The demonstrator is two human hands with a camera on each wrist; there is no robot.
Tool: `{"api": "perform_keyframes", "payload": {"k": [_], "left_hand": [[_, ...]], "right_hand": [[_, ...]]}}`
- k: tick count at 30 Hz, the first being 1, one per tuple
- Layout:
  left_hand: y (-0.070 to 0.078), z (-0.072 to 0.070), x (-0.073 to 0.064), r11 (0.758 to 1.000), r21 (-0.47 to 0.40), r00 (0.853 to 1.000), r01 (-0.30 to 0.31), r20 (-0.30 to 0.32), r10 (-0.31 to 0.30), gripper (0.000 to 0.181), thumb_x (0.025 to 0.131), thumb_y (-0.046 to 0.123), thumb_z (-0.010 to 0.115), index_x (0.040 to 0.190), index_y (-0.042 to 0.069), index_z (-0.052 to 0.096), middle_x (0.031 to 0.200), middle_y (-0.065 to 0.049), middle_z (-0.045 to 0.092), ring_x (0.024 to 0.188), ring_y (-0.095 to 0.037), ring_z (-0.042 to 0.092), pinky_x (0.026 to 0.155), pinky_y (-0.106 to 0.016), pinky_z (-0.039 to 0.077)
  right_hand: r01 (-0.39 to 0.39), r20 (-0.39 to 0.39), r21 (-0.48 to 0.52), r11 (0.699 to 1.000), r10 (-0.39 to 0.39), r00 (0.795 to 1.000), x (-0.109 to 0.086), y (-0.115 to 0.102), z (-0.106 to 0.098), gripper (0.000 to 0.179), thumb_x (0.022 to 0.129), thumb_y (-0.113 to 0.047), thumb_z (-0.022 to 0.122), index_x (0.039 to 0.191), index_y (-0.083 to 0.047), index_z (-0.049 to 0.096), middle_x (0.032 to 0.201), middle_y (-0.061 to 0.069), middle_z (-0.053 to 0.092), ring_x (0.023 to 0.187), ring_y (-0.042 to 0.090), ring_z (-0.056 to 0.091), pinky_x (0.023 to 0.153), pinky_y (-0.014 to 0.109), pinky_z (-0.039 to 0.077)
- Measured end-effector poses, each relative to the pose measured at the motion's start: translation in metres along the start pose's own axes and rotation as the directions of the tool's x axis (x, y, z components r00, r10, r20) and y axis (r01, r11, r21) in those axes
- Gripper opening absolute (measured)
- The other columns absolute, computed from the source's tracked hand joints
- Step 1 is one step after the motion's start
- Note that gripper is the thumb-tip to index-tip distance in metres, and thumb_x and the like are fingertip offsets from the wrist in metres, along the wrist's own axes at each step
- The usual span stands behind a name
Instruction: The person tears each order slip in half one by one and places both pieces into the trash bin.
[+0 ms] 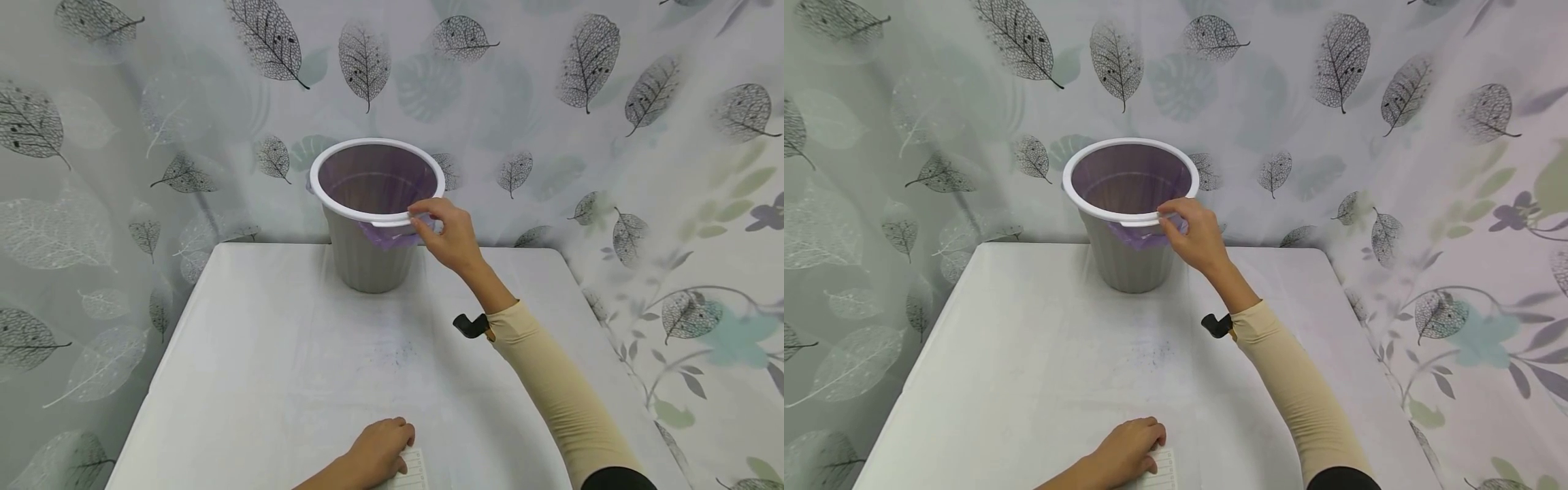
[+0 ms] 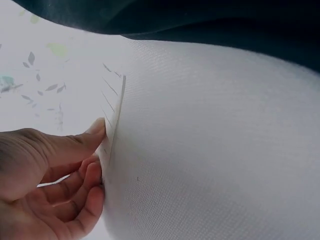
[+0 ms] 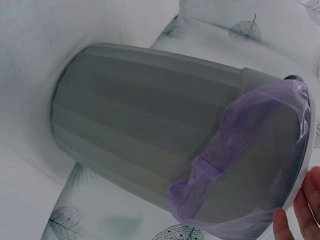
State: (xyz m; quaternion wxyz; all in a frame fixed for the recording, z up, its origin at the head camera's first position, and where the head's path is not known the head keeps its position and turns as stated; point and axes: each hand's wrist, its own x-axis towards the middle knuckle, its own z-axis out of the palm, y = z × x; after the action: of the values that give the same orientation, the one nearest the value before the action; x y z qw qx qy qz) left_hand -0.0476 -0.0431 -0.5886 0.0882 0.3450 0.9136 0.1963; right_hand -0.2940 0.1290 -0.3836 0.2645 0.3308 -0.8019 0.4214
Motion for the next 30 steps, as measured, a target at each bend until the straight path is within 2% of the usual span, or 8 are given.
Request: {"api": "perform_keyframes", "payload": {"k": [3, 6, 9, 10, 14, 18, 23, 30], "left_hand": [[0.000, -0.001, 0.000, 1.000, -0.018, 1.000, -0.009, -0.025, 0.008, 0.037, 0.067, 0.018, 0.098, 0.087, 0.015, 0.067, 0.073, 0.014, 0.052, 0.066, 0.001, 0.048, 0.062, -0.018, 0.044], [-0.002, -0.004, 0.002, 0.997, -0.077, 1.000, 0.012, -0.007, -0.013, 0.032, 0.069, 0.011, 0.096, 0.085, 0.015, 0.069, 0.071, 0.015, 0.052, 0.064, 0.001, 0.048, 0.059, -0.017, 0.043], [-0.007, -0.012, 0.006, 0.991, -0.135, 1.000, 0.023, -0.003, -0.024, 0.024, 0.075, 0.005, 0.090, 0.083, 0.017, 0.071, 0.072, 0.015, 0.053, 0.066, 0.001, 0.048, 0.059, -0.018, 0.043], [-0.009, -0.018, 0.007, 0.987, -0.161, 1.000, 0.019, -0.011, -0.021, 0.022, 0.076, 0.003, 0.088, 0.083, 0.016, 0.072, 0.072, 0.015, 0.054, 0.066, 0.001, 0.048, 0.059, -0.018, 0.043], [-0.021, -0.043, 0.016, 0.972, -0.233, 0.993, -0.032, -0.116, 0.005, 0.017, 0.078, 0.000, 0.082, 0.084, 0.014, 0.074, 0.074, 0.014, 0.055, 0.068, 0.001, 0.048, 0.060, -0.017, 0.043], [-0.034, -0.078, 0.027, 0.957, -0.282, 0.977, -0.068, -0.212, 0.007, 0.013, 0.081, -0.001, 0.082, 0.087, 0.009, 0.076, 0.078, 0.008, 0.062, 0.070, -0.003, 0.055, 0.063, -0.019, 0.046], [-0.046, -0.133, 0.037, 0.954, -0.280, 0.951, -0.104, -0.310, 0.013, 0.008, 0.085, 0.001, 0.081, 0.090, 0.005, 0.076, 0.081, 0.004, 0.065, 0.073, -0.011, 0.061, 0.066, -0.024, 0.052], [-0.062, -0.218, 0.050, 0.959, -0.255, 0.890, -0.125, -0.456, -0.005, 0.005, 0.090, 0.005, 0.080, 0.093, 0.004, 0.077, 0.082, 0.004, 0.065, 0.074, -0.012, 0.061, 0.068, -0.031, 0.054]], "right_hand": [[0.001, -0.001, -0.001, 1.000, -0.001, 1.000, 0.000, 0.000, 0.000, 0.017, 0.093, 0.001, 0.075, 0.110, 0.001, 0.076, 0.111, 0.009, 0.075, 0.107, 0.025, 0.066, 0.088, 0.047, 0.054], [0.003, -0.003, 0.001, 1.000, -0.003, 1.000, 0.000, 0.001, 0.000, 0.017, 0.093, 0.001, 0.074, 0.110, 0.001, 0.076, 0.110, 0.009, 0.075, 0.107, 0.025, 0.066, 0.087, 0.047, 0.054], [0.004, -0.005, 0.006, 1.000, -0.004, 1.000, 0.001, 0.002, -0.001, 0.017, 0.093, 0.001, 0.074, 0.110, 0.001, 0.076, 0.111, 0.009, 0.075, 0.107, 0.025, 0.066, 0.087, 0.047, 0.054], [0.004, -0.005, 0.006, 1.000, -0.004, 1.000, 0.001, 0.002, -0.001, 0.017, 0.093, 0.000, 0.075, 0.110, 0.001, 0.076, 0.111, 0.009, 0.075, 0.107, 0.025, 0.066, 0.087, 0.047, 0.054], [0.001, -0.004, 0.012, 1.000, -0.001, 1.000, 0.000, 0.002, -0.002, 0.017, 0.093, 0.000, 0.075, 0.110, 0.001, 0.076, 0.111, 0.009, 0.075, 0.107, 0.025, 0.066, 0.086, 0.047, 0.054], [-0.004, -0.003, 0.018, 1.000, 0.004, 1.000, 0.000, 0.001, -0.003, 0.017, 0.093, 0.001, 0.075, 0.110, 0.001, 0.076, 0.111, 0.009, 0.075, 0.107, 0.025, 0.066, 0.086, 0.048, 0.054], [-0.001, 0.002, 0.018, 1.000, 0.001, 1.000, 0.001, 0.001, -0.003, 0.017, 0.093, 0.001, 0.075, 0.110, 0.001, 0.076, 0.111, 0.009, 0.075, 0.107, 0.026, 0.066, 0.086, 0.049, 0.054], [-0.006, 0.021, 0.002, 1.000, 0.006, 1.000, 0.001, 0.002, -0.003, 0.016, 0.094, -0.002, 0.074, 0.110, -0.001, 0.077, 0.110, 0.009, 0.075, 0.106, 0.026, 0.066, 0.087, 0.047, 0.053]]}}
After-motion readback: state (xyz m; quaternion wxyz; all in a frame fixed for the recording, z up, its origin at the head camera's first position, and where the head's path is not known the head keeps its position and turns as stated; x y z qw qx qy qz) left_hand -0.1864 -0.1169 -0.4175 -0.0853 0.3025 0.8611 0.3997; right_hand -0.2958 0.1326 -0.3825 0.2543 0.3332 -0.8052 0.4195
